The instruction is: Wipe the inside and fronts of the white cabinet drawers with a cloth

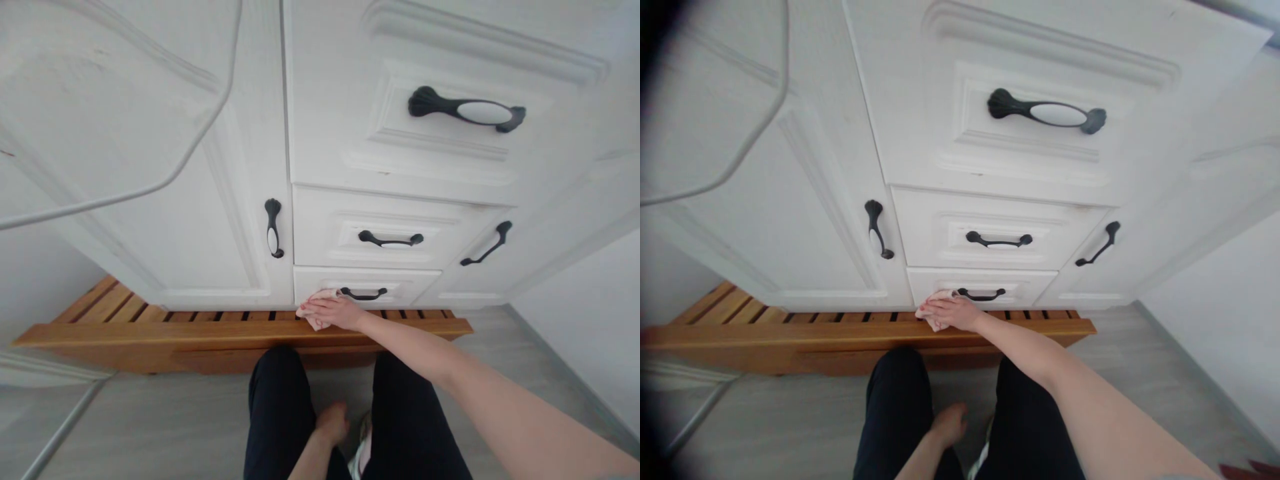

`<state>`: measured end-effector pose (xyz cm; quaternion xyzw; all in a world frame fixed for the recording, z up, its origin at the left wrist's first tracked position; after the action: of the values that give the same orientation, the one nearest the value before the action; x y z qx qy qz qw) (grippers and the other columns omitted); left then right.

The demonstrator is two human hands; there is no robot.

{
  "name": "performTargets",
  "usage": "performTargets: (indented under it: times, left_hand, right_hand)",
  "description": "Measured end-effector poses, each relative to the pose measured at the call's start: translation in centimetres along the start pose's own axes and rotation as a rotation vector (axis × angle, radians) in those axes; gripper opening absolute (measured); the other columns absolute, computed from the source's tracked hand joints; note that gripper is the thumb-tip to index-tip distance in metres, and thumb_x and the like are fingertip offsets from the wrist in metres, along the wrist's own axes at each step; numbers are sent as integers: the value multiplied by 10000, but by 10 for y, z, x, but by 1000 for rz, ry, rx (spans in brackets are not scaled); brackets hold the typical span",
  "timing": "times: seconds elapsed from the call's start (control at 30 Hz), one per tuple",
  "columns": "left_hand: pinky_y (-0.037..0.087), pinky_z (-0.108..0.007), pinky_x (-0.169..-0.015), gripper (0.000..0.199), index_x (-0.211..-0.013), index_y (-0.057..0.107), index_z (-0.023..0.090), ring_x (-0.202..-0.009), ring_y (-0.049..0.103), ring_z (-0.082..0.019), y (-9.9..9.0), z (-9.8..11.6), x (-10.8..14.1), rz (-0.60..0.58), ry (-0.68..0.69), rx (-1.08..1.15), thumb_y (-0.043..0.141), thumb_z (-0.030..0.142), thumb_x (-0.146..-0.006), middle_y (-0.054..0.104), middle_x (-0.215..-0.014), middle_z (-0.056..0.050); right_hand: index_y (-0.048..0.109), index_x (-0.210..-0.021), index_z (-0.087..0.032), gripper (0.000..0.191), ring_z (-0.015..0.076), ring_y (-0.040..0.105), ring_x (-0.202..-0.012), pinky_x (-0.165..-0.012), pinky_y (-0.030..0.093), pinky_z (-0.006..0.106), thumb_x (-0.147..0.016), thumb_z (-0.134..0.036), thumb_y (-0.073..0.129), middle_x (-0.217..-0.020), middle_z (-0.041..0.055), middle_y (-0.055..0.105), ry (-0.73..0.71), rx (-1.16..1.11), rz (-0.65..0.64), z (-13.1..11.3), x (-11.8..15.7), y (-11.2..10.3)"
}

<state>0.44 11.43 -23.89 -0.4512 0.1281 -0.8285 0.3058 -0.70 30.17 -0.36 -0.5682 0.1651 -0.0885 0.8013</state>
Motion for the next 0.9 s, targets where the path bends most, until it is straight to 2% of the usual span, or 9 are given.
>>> performTargets:
  times: [0.23,0.3,0.43,0.53,0.63,0.7,0.77,0.83,0.9]
  left_hand:
    - [473,-514,-1083,380,-1262,609,196,-1234,599,-242,3,-1,-2,-3,-13,-18,626,403,-944,633,-1326,-88]
    - [485,-508,-1070,376,-1256,613,196,-1217,608,-239,5,-3,-3,-15,-27,-36,629,403,-942,638,-1315,-87]
    - [500,-501,-1053,373,-1254,613,196,-1204,616,-237,8,-5,-4,-34,-43,-84,630,401,-943,643,-1300,-85]
    - [504,-501,-1050,372,-1256,611,193,-1206,617,-238,10,-5,-5,-42,-45,-121,627,397,-945,647,-1292,-85]
    - [498,-502,-1060,360,-1247,617,193,-1209,616,-237,12,-4,-6,-47,-50,-146,631,388,-944,649,-1291,-84]
    - [501,-499,-1057,353,-1242,620,195,-1205,618,-235,13,-5,-8,-50,-63,-149,634,381,-942,649,-1290,-82]
    - [511,-493,-1044,352,-1238,621,195,-1195,622,-234,15,-5,-10,-58,-79,-145,644,376,-937,650,-1284,-81]
    - [522,-488,-1029,356,-1228,625,195,-1187,624,-236,18,-6,-11,-73,-91,-139,668,370,-921,652,-1273,-78]
    - [526,-485,-1022,354,-1213,632,197,-1186,624,-237,20,-7,-11,-85,-95,-137,685,369,-908,652,-1269,-76]
  right_hand:
    - [366,-1561,-307,572,148,484,-1396,-762,524,267,-1016,-135,375,-1606,-43,401,192,31,-56,30,111,-14]
    - [344,-1568,-358,594,154,506,-1368,-799,523,288,-1014,-152,396,-1595,-61,416,261,19,-99,42,146,-17]
    - [369,-1556,-365,564,182,486,-1382,-1016,457,369,-1022,-193,433,-1569,-53,459,388,-20,-148,64,210,-29]
    - [445,-1512,-371,543,198,468,-1400,-1065,418,400,-1006,-173,463,-1564,-38,473,499,-84,-152,72,248,-39]
    - [594,-1393,-352,488,223,563,-1290,-1048,438,422,-965,-139,494,-1430,-6,617,666,-153,-144,73,276,-46]
    - [657,-1326,-311,456,211,652,-1105,-943,500,378,-944,-123,492,-1270,26,708,779,-205,-115,67,284,-54]
    - [671,-1313,-279,444,194,672,-985,-854,525,334,-943,-127,480,-1189,45,726,832,-250,-30,57,271,-70]
    - [673,-1309,-288,418,197,657,-1028,-875,516,330,-964,-154,479,-1233,46,701,797,-252,113,44,235,-96]
    - [667,-1307,-320,381,207,618,-1129,-935,482,343,-992,-189,499,-1299,35,670,684,-186,284,29,179,-126]
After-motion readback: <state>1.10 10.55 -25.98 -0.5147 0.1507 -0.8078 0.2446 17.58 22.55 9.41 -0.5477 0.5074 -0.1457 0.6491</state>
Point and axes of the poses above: each hand's wrist, its own x-axis away from the middle knuckle, its own y-axis out of the palm, z = x × y, the point moved 9 cm from there along -x, towards the middle knuckle
